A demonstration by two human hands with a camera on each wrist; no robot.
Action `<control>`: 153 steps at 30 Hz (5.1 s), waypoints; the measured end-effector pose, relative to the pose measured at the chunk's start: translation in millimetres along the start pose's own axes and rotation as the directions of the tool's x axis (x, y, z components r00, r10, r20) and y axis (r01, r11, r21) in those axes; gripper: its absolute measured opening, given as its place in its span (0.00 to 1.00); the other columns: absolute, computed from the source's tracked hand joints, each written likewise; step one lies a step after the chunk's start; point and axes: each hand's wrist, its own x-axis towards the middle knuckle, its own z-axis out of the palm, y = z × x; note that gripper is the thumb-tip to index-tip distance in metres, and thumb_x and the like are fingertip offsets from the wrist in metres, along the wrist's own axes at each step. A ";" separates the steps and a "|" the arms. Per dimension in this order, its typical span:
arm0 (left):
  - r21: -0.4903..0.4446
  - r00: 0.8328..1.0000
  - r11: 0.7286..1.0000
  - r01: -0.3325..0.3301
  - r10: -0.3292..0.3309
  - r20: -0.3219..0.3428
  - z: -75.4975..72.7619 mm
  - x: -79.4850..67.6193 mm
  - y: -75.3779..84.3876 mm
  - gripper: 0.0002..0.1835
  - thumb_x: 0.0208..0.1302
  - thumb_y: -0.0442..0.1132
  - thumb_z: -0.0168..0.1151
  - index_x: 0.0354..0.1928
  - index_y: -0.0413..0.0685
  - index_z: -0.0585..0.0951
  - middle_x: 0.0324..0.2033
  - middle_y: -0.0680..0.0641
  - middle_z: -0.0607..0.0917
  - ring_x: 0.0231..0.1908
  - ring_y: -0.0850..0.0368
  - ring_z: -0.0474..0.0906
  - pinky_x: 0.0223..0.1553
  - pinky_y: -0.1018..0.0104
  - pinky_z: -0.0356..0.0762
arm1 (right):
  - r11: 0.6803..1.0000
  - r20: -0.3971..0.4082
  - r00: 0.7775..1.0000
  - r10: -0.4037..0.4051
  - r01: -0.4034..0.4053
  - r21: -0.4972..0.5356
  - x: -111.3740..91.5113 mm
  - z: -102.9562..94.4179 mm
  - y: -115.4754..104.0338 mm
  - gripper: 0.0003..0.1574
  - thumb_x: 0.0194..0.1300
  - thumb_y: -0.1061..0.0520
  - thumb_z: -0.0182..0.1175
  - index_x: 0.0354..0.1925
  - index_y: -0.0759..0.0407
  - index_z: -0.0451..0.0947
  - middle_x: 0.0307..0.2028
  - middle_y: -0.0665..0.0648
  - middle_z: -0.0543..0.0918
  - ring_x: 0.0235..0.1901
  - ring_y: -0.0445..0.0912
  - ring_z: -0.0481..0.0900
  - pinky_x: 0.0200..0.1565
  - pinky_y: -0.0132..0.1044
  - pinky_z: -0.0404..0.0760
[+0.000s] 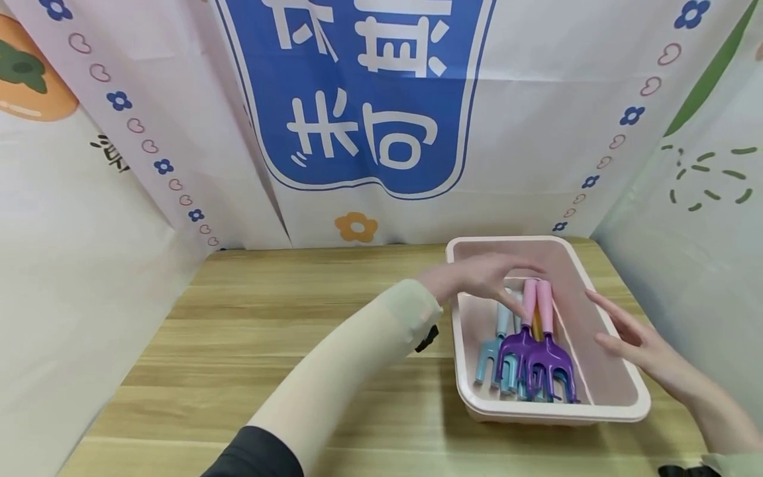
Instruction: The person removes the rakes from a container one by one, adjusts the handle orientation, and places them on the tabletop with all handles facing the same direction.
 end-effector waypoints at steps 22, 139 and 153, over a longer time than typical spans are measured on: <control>0.091 0.964 0.994 0.063 -0.084 0.250 43.8 39.9 -1.3 0.42 0.52 0.55 0.74 0.70 0.66 0.67 0.58 0.63 0.73 0.53 0.70 0.68 0.54 0.79 0.62 | 0.998 0.009 0.999 -0.044 0.044 0.049 4.8 -0.8 -3.2 0.42 0.74 0.67 0.43 0.77 0.45 0.42 0.72 0.37 0.46 0.59 0.21 0.56 0.46 0.24 0.71; 0.056 0.925 0.990 0.130 -0.142 0.352 -10.8 -5.5 -11.3 0.13 0.61 0.48 0.69 0.30 0.46 0.87 0.24 0.49 0.84 0.24 0.58 0.75 0.27 0.72 0.69 | 0.997 -0.011 0.999 -0.044 0.044 0.062 2.7 1.1 -5.9 0.41 0.74 0.66 0.43 0.77 0.44 0.44 0.73 0.35 0.47 0.62 0.22 0.50 0.47 0.18 0.62; -0.073 0.975 0.997 -0.028 0.043 0.217 -44.7 -48.4 -3.6 0.10 0.62 0.42 0.69 0.27 0.45 0.85 0.18 0.50 0.77 0.21 0.58 0.69 0.25 0.70 0.67 | 1.000 -0.004 1.000 0.012 -0.012 0.027 6.0 0.5 -2.2 0.40 0.76 0.63 0.43 0.77 0.42 0.42 0.70 0.32 0.48 0.55 0.19 0.56 0.43 0.20 0.68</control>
